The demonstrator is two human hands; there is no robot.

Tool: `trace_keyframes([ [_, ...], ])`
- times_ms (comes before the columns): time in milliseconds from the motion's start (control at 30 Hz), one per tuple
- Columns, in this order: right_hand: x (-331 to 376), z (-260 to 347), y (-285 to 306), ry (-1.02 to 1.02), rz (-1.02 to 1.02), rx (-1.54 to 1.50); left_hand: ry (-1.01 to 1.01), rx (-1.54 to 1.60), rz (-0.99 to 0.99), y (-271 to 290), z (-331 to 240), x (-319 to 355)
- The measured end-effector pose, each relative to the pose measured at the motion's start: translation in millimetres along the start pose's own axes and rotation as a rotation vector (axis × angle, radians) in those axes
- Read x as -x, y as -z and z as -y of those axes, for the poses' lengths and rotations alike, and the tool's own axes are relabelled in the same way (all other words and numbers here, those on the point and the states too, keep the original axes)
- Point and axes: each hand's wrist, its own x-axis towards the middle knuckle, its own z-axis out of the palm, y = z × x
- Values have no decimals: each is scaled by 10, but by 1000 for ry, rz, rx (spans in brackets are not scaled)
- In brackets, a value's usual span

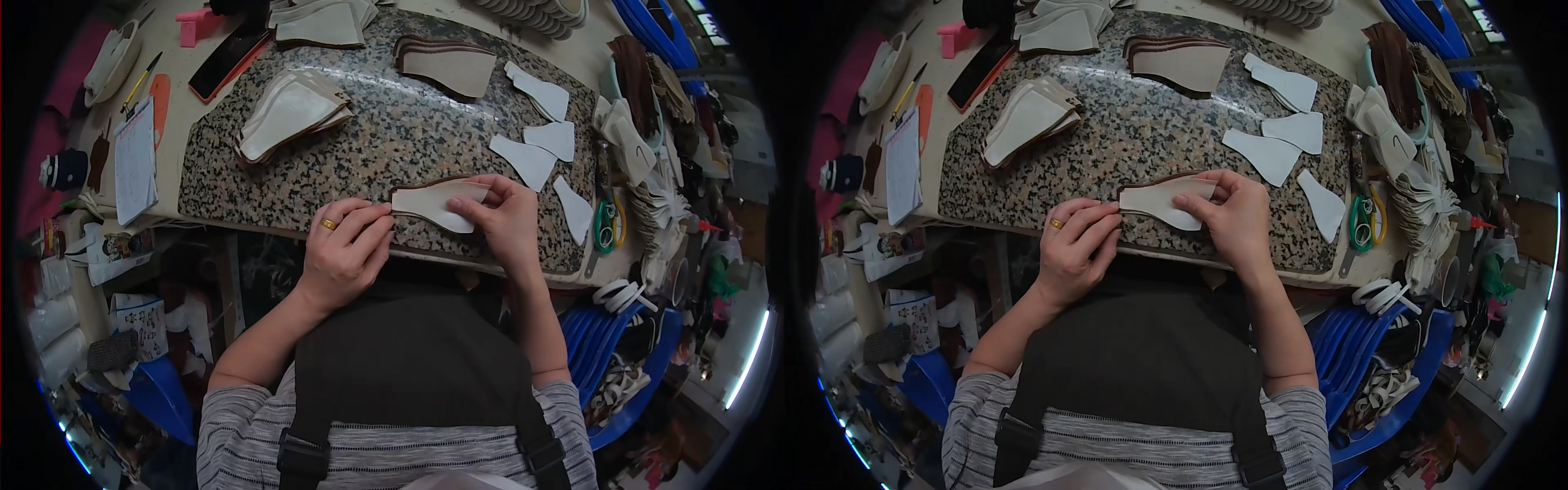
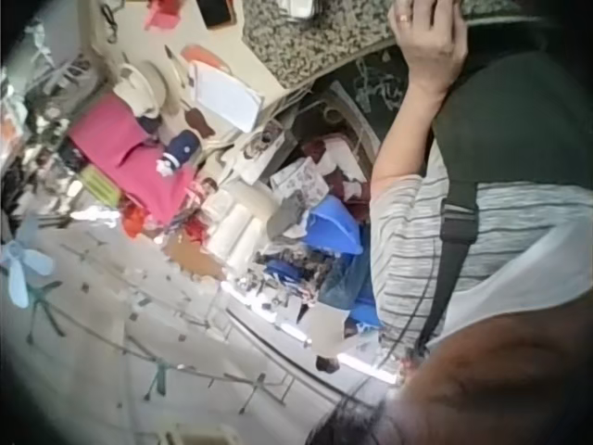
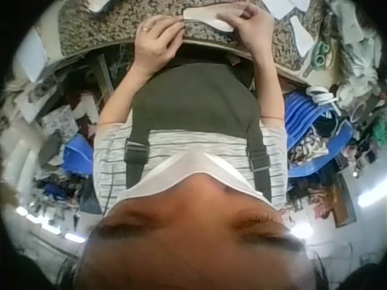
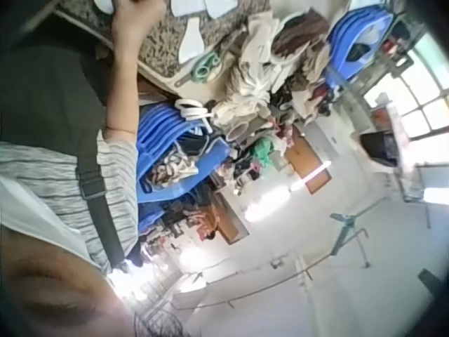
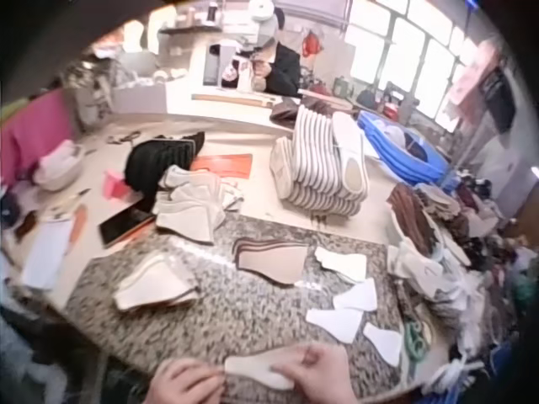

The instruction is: The person collects shoe insoles from the floor, carries them to a workbench, and sticks cushion pads onto the insoles. The person then aligns and attaches fabric lining pieces onto shoe upper components by hand.

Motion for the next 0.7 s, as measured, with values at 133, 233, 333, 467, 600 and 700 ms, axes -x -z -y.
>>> trace_keyframes([
  [133, -10, -11, 22, 12, -7, 48, 13, 12, 21, -19, 0, 3],
  [233, -13, 6, 28, 19, -10, 50, 43, -140, 142, 6, -81, -30],
  [333, -15, -22, 74, 37, -76, 162, 34, -176, 134, -23, -70, -24],
  [467, 9, 56, 214, 32, -151, 264, -85, -199, 133, -17, -45, -98],
  [600, -25, 49, 227, 41, -164, 291, -78, -196, 175, -26, -31, -136],
  [700, -44, 122, 202, 8, -203, 434, -73, -205, 197, -47, -70, -218],
])
